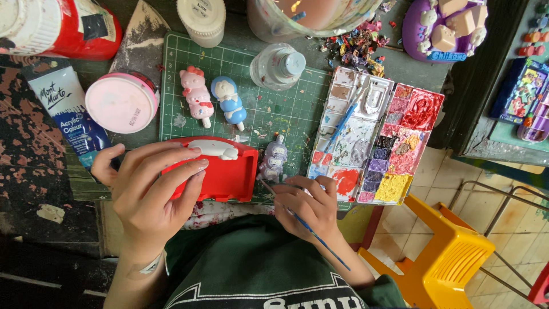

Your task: The person paints small figurines using a fine brush and acrylic paints. They dip the brush into a water container, then into a paint palette, and apply paint to the figurines. The person switches between different figurines and colors during the process.

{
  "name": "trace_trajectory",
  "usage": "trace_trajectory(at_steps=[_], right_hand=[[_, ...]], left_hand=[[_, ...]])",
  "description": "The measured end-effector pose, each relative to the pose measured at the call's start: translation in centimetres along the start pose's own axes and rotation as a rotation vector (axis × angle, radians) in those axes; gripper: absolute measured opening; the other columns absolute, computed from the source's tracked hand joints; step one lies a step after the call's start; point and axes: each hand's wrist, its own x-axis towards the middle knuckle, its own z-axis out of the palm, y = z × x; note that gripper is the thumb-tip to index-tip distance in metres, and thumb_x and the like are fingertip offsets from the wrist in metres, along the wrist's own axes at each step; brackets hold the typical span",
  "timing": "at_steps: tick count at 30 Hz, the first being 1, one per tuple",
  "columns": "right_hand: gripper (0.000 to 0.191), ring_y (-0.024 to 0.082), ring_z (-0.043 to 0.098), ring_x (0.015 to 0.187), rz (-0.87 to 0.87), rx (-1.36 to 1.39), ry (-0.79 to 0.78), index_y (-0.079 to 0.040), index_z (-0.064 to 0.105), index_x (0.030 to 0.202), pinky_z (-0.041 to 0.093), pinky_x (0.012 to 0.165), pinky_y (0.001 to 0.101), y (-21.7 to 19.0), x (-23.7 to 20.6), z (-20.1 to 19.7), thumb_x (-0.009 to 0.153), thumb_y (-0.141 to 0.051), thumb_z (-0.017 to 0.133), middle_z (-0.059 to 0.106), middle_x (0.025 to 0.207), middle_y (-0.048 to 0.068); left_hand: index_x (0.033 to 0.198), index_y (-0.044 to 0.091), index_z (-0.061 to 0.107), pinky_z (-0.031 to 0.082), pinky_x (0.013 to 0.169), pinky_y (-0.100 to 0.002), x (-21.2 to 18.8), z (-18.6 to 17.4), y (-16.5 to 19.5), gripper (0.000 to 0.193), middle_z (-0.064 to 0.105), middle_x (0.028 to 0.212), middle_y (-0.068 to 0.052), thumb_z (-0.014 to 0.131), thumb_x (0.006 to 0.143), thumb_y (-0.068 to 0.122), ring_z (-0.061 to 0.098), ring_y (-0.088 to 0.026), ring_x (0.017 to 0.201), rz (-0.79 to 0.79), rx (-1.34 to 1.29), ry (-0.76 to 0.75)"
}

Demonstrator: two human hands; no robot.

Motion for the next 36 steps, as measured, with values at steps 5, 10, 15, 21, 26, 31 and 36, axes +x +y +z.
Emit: trace_trajectory(at_steps=[5, 10, 15, 21, 26, 31, 36], right_hand=[[0.035, 0.022, 0.068, 0.103, -0.001, -0.001, -0.022, -0.013, 0.058, 0.103, 0.041, 0.085, 0.0393, -0.02, -0.06, 0.24, 0.077, -0.004, 0.080, 0.074, 0.101, -0.002], [0.035, 0.021, 0.068, 0.103, -0.004, -0.015, -0.005, -0.013, 0.058, 0.104, 0.041, 0.085, 0.0386, 0.10, -0.23, 0.24, 0.079, -0.004, 0.081, 0.074, 0.104, -0.002], [0.035, 0.021, 0.068, 0.102, -0.046, -0.002, -0.024, -0.014, 0.059, 0.105, 0.041, 0.083, 0.0391, 0.13, -0.32, 0.43, 0.078, -0.004, 0.079, 0.073, 0.102, -0.003], [0.036, 0.022, 0.068, 0.104, -0.009, -0.007, -0.012, -0.014, 0.057, 0.106, 0.043, 0.086, 0.0390, 0.24, -0.30, 0.40, 0.079, -0.008, 0.081, 0.074, 0.106, -0.001], [0.037, 0.022, 0.068, 0.102, -0.037, 0.002, 0.001, -0.014, 0.057, 0.106, 0.040, 0.083, 0.0390, 0.22, -0.41, 0.33, 0.078, -0.005, 0.080, 0.073, 0.103, -0.002], [0.038, 0.022, 0.068, 0.101, -0.049, -0.022, 0.017, -0.013, 0.057, 0.108, 0.041, 0.084, 0.0390, 0.31, -0.38, 0.70, 0.079, -0.005, 0.080, 0.074, 0.106, -0.001], [0.035, 0.020, 0.068, 0.097, -0.054, -0.031, 0.049, -0.015, 0.058, 0.103, 0.039, 0.081, 0.0376, 0.14, -0.46, 0.64, 0.077, -0.002, 0.077, 0.073, 0.101, -0.004]], left_hand=[[0.102, 0.015, 0.074, 0.024, 0.117, -0.044, -0.03, -0.15, 0.11, 0.010, 0.073, 0.113, 0.002, 0.081, 0.094, 0.012, 0.069, -0.020, 0.108, -0.009, -0.003, -0.015], [0.102, 0.015, 0.074, 0.024, 0.115, -0.042, 0.00, -0.10, 0.01, 0.010, 0.073, 0.113, 0.003, 0.081, 0.096, 0.012, 0.070, -0.019, 0.108, -0.005, -0.001, -0.001], [0.102, 0.015, 0.074, 0.024, 0.117, -0.043, 0.01, -0.12, 0.07, 0.010, 0.073, 0.113, 0.002, 0.081, 0.095, 0.012, 0.070, -0.020, 0.107, -0.005, -0.009, -0.007], [0.101, 0.015, 0.074, 0.024, 0.118, -0.044, -0.11, -0.10, 0.07, 0.010, 0.073, 0.113, 0.002, 0.080, 0.094, 0.012, 0.069, -0.020, 0.108, -0.023, -0.013, -0.017], [0.101, 0.015, 0.074, 0.024, 0.118, -0.044, -0.08, -0.10, -0.01, 0.010, 0.073, 0.113, 0.003, 0.081, 0.095, 0.012, 0.070, -0.020, 0.108, -0.013, 0.004, -0.014], [0.101, 0.015, 0.074, 0.025, 0.118, -0.045, -0.13, -0.06, 0.11, 0.010, 0.073, 0.113, 0.003, 0.081, 0.094, 0.012, 0.069, -0.020, 0.108, -0.014, 0.005, -0.016], [0.101, 0.015, 0.074, 0.025, 0.117, -0.045, -0.06, -0.17, 0.03, 0.011, 0.073, 0.113, 0.003, 0.081, 0.094, 0.011, 0.069, -0.020, 0.108, -0.016, 0.007, -0.021]])
